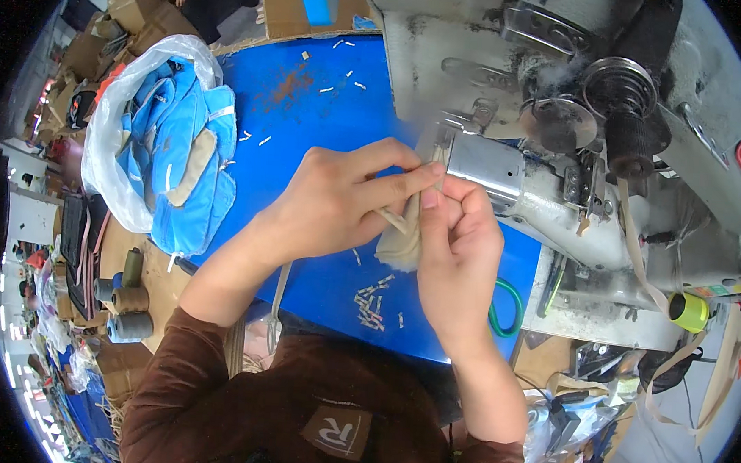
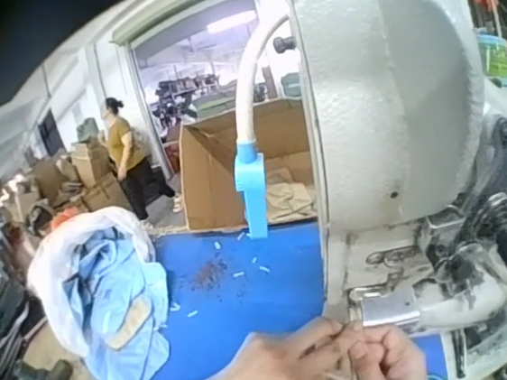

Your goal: Sewing and trimming leather pieces at a workshop station.

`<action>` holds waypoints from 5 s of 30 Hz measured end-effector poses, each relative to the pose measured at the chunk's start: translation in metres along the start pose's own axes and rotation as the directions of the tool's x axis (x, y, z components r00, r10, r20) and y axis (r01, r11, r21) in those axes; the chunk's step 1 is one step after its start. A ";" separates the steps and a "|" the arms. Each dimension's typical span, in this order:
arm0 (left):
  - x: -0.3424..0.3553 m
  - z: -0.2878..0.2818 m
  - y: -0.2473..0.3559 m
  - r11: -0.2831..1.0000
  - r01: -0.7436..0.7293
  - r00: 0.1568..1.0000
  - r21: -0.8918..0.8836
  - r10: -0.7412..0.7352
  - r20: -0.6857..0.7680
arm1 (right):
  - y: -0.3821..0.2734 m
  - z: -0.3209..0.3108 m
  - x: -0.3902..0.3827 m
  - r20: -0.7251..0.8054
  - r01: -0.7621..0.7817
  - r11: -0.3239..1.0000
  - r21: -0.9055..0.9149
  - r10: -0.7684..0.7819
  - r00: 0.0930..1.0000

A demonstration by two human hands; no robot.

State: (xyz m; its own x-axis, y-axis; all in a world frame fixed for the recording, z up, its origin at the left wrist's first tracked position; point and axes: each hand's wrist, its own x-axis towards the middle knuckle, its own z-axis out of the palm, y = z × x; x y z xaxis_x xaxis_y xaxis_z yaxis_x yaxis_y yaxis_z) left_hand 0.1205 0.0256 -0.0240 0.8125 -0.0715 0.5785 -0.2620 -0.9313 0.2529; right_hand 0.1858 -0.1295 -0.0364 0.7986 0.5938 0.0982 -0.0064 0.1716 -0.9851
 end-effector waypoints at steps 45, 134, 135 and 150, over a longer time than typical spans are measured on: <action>-0.079 -0.017 0.018 0.916 0.369 0.929 0.158 -0.369 -0.028 | 0.026 -0.020 -0.035 0.304 0.211 0.600 -0.771 0.057 0.951; 0.007 -0.110 -0.001 0.839 0.430 0.764 -0.334 -0.140 0.630 | -0.047 0.009 -0.044 0.270 0.177 0.837 -0.518 -0.036 0.962; 0.008 -0.112 0.000 0.815 0.456 0.754 -0.358 -0.139 0.643 | -0.049 0.005 -0.045 0.263 0.173 0.840 -0.514 -0.037 0.964; 0.008 -0.125 0.026 0.795 0.456 0.785 -0.400 -0.147 0.602 | -0.065 -0.011 -0.049 0.317 0.138 0.915 -0.379 -0.012 0.948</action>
State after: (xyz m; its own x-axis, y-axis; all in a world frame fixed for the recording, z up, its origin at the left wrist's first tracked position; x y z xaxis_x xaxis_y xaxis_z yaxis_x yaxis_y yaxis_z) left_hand 0.0552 0.0460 0.0846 0.9897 -0.1341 -0.0496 -0.0465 -0.6301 0.7751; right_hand 0.1534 -0.1785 0.0209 0.5663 0.8105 0.1493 0.3326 -0.0591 -0.9412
